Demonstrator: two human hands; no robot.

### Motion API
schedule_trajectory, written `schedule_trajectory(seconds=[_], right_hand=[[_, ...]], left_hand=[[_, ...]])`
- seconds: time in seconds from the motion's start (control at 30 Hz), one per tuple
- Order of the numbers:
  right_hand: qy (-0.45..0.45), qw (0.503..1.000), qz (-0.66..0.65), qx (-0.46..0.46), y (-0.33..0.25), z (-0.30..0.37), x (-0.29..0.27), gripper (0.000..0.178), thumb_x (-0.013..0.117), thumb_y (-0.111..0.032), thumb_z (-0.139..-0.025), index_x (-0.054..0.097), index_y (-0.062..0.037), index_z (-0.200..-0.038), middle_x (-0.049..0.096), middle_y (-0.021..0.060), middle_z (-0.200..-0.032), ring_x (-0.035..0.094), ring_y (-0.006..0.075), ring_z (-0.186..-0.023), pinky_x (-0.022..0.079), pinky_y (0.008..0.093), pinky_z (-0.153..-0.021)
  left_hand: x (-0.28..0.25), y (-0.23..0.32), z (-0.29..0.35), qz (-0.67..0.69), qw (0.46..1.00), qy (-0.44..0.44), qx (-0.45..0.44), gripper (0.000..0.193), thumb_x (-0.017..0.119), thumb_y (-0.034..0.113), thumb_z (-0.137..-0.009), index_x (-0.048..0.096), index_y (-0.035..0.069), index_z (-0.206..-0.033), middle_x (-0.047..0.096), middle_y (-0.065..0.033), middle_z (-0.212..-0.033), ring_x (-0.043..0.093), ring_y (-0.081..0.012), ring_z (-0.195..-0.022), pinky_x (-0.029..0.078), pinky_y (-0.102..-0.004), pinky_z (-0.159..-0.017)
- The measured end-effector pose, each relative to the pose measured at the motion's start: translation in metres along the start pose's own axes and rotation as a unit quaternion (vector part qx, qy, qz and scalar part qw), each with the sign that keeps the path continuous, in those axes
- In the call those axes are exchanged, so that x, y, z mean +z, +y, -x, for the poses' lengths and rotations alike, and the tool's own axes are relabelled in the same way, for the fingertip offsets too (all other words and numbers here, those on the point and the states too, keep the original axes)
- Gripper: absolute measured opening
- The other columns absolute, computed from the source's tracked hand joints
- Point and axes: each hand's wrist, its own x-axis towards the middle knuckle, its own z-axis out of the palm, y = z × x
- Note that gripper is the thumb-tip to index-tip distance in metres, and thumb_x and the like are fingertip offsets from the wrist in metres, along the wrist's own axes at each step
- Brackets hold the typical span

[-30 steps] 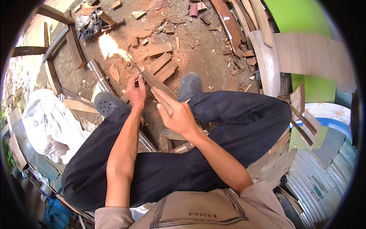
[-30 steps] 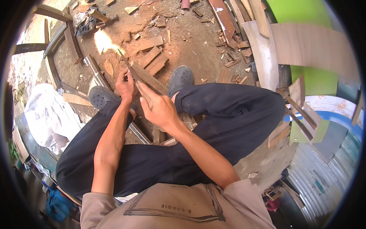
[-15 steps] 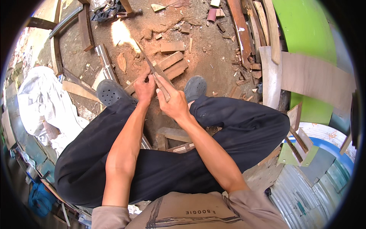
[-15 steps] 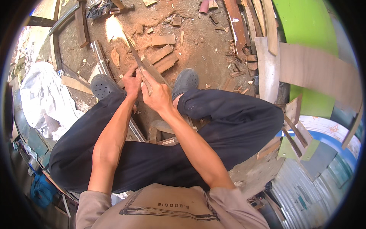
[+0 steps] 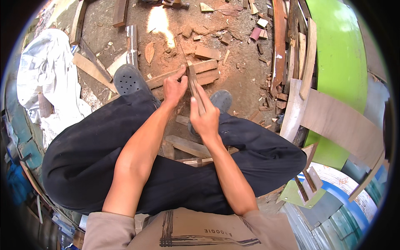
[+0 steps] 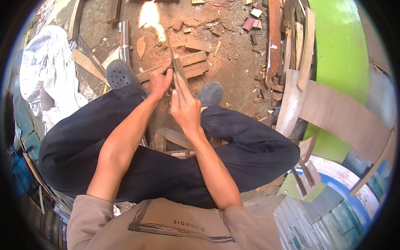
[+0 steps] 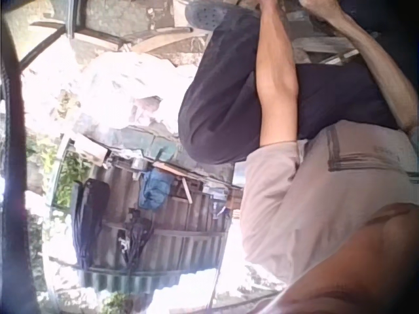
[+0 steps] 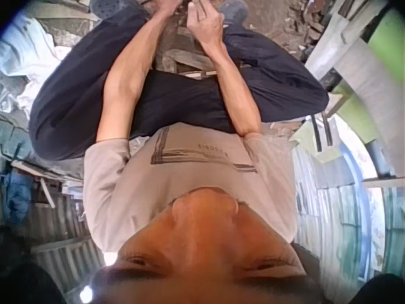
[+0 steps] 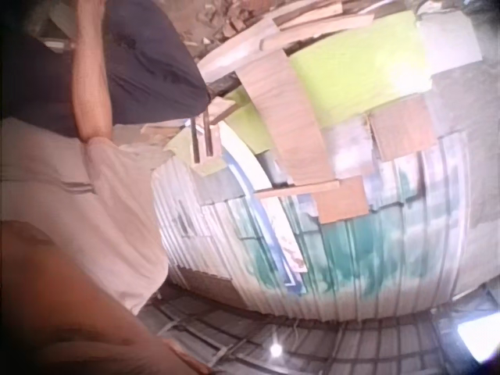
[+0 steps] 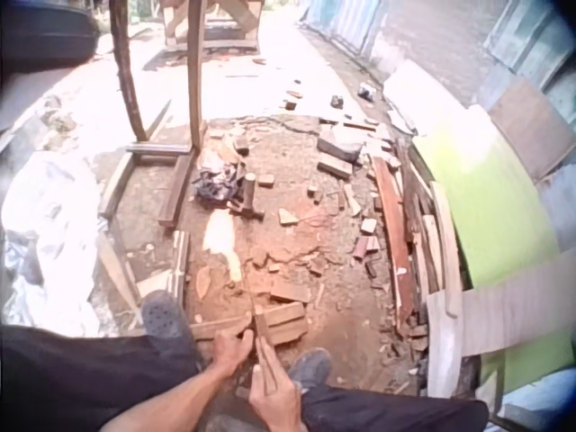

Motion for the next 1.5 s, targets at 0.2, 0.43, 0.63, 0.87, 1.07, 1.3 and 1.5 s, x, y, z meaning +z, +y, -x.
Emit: schedule_trajectory(seconds=[0.2, 0.43, 0.63, 0.87, 1.07, 1.3, 1.5], right_hand=[[-0.018, 1.0, -0.012, 0.007, 0.001, 0.015, -0.022, 0.045, 0.061, -0.014, -0.097, 0.059, -0.0017, -0.14, 0.069, 0.0265, -0.121, 0.069, 0.0377, -0.113, 0.055, 0.0372, -0.092], [-0.044, 0.998, 0.032, 0.009, -0.053, 0.117, -0.094, 0.043, 0.061, -0.003, -0.096, 0.057, 0.009, -0.138, 0.069, 0.0245, -0.128, 0.069, 0.0266, -0.117, 0.054, 0.0337, -0.095], [-0.019, 1.0, -0.003, -0.014, 0.018, -0.034, 0.009, 0.043, 0.062, -0.012, -0.098, 0.06, -0.0001, -0.139, 0.068, 0.0249, -0.126, 0.068, 0.0333, -0.118, 0.053, 0.036, -0.095], [-0.061, 0.997, 0.038, -0.001, -0.02, 0.043, -0.04, 0.045, 0.062, -0.012, -0.098, 0.057, -0.0014, -0.142, 0.069, 0.0253, -0.124, 0.069, 0.0367, -0.114, 0.055, 0.0365, -0.091], [-0.058, 0.997, 0.048, 0.007, -0.059, 0.118, -0.098, 0.045, 0.061, -0.002, -0.096, 0.056, 0.0084, -0.139, 0.067, 0.028, -0.128, 0.066, 0.0346, -0.121, 0.052, 0.0355, -0.099], [0.001, 0.998, 0.027, -0.065, 0.014, 0.004, -0.005, 0.045, 0.061, -0.006, -0.096, 0.059, -0.0027, -0.141, 0.075, 0.025, -0.106, 0.077, 0.0278, -0.094, 0.057, 0.0349, -0.074], [-0.083, 0.994, 0.038, 0.059, -0.048, 0.083, -0.083, 0.043, 0.062, -0.007, -0.099, 0.056, 0.0079, -0.139, 0.065, 0.0248, -0.135, 0.063, 0.0282, -0.126, 0.047, 0.0354, -0.106]], left_hand=[[0.001, -0.008, -0.004, -0.015, 1.0, 0.009, 0.012, 0.036, 0.064, 0.022, -0.087, 0.075, 0.018, -0.121, 0.071, -0.0165, -0.115, 0.073, -0.0319, -0.103, 0.057, -0.0361, -0.089], [-0.005, -0.008, 0.003, 0.0, 1.0, 0.02, -0.016, 0.037, 0.064, 0.023, -0.086, 0.075, 0.017, -0.121, 0.072, -0.0125, -0.116, 0.073, -0.0304, -0.103, 0.057, -0.0363, -0.089], [0.003, -0.001, -0.002, -0.013, 0.999, -0.03, 0.0, 0.039, 0.063, 0.022, -0.088, 0.073, 0.02, -0.126, 0.07, -0.0084, -0.123, 0.071, -0.0317, -0.106, 0.056, -0.0373, -0.093], [0.0, -0.024, 0.0, -0.015, 0.998, 0.034, 0.041, 0.04, 0.062, 0.021, -0.088, 0.073, 0.021, -0.126, 0.068, -0.0045, -0.128, 0.069, -0.0302, -0.109, 0.056, -0.0364, -0.098], [0.005, -0.019, 0.005, 0.034, 0.997, 0.027, 0.058, 0.041, 0.06, 0.017, -0.087, 0.071, 0.013, -0.126, 0.066, -0.0057, -0.131, 0.067, -0.0271, -0.117, 0.054, -0.0339, -0.1], [-0.003, 0.005, 0.0, 0.01, 0.999, -0.027, -0.032, 0.041, 0.06, 0.015, -0.087, 0.071, 0.013, -0.127, 0.064, -0.005, -0.135, 0.064, -0.0262, -0.122, 0.052, -0.0336, -0.104], [-0.002, -0.005, -0.001, 0.023, 1.0, -0.001, -0.021, 0.04, 0.058, 0.015, -0.088, 0.073, 0.018, -0.125, 0.065, -0.0028, -0.133, 0.065, -0.0272, -0.12, 0.052, -0.0334, -0.103]])
